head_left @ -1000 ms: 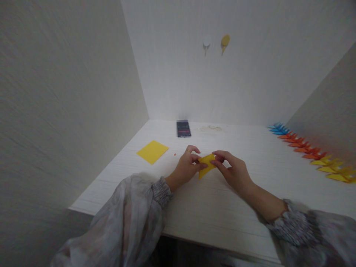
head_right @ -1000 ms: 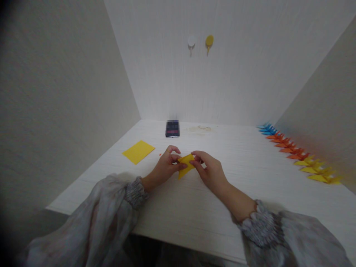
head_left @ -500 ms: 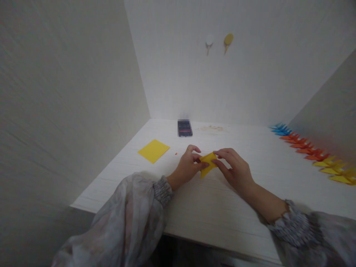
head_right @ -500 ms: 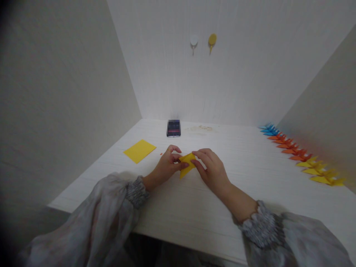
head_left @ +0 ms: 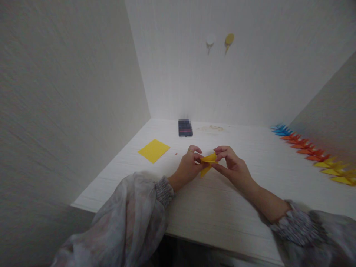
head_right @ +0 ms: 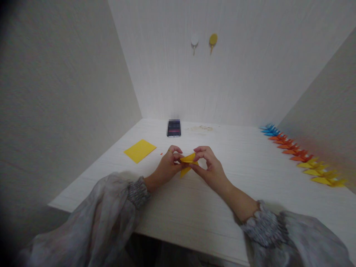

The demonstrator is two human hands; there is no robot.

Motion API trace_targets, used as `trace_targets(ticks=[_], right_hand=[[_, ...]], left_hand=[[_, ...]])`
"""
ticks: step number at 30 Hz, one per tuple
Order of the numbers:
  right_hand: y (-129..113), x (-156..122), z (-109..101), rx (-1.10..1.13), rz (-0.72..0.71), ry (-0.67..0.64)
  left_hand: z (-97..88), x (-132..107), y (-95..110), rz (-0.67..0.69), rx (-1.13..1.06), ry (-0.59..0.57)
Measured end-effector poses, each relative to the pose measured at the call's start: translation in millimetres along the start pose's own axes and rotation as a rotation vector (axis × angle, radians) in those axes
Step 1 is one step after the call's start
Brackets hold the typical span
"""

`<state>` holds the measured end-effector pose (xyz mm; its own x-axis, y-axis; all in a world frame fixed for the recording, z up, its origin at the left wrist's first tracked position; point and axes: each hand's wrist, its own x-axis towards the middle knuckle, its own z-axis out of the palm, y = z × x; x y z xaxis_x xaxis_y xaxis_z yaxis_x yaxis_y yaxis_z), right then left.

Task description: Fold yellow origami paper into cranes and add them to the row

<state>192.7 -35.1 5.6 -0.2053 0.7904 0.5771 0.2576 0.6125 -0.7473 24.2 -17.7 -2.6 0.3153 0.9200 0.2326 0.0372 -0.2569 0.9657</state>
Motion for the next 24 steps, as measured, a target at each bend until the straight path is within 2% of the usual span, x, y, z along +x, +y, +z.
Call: trace_targets(ticks=[3, 7, 12, 18, 24], right_hand=[[0.0, 0.0, 0.3, 0.029, 0.026, -0.030], [-2.1, 1.7, 1.1, -0.040, 0.034, -0.140], [-2.9, 2.7, 0.2, -0.069, 0.016, -0.140], [-0.7, 0.1, -2.3, -0.096, -0.073, -0.195], [-2.5, -0.9, -3.1, -0.197, -0.162, -0.203]], left_hand=[[0.1, -0.2, 1.2, 0.024, 0.038, -0.002], [0.6, -0.2, 3.1, 0.035, 0.019, -0.024], [2.6, 0.4, 8.2, -0.023, -0.219, -0.063], [3.5, 2.3, 8.5, -0.124, -0.475, -0.031], [2.9, 3.0, 8.3, -0.143, -0.513, 0.017]])
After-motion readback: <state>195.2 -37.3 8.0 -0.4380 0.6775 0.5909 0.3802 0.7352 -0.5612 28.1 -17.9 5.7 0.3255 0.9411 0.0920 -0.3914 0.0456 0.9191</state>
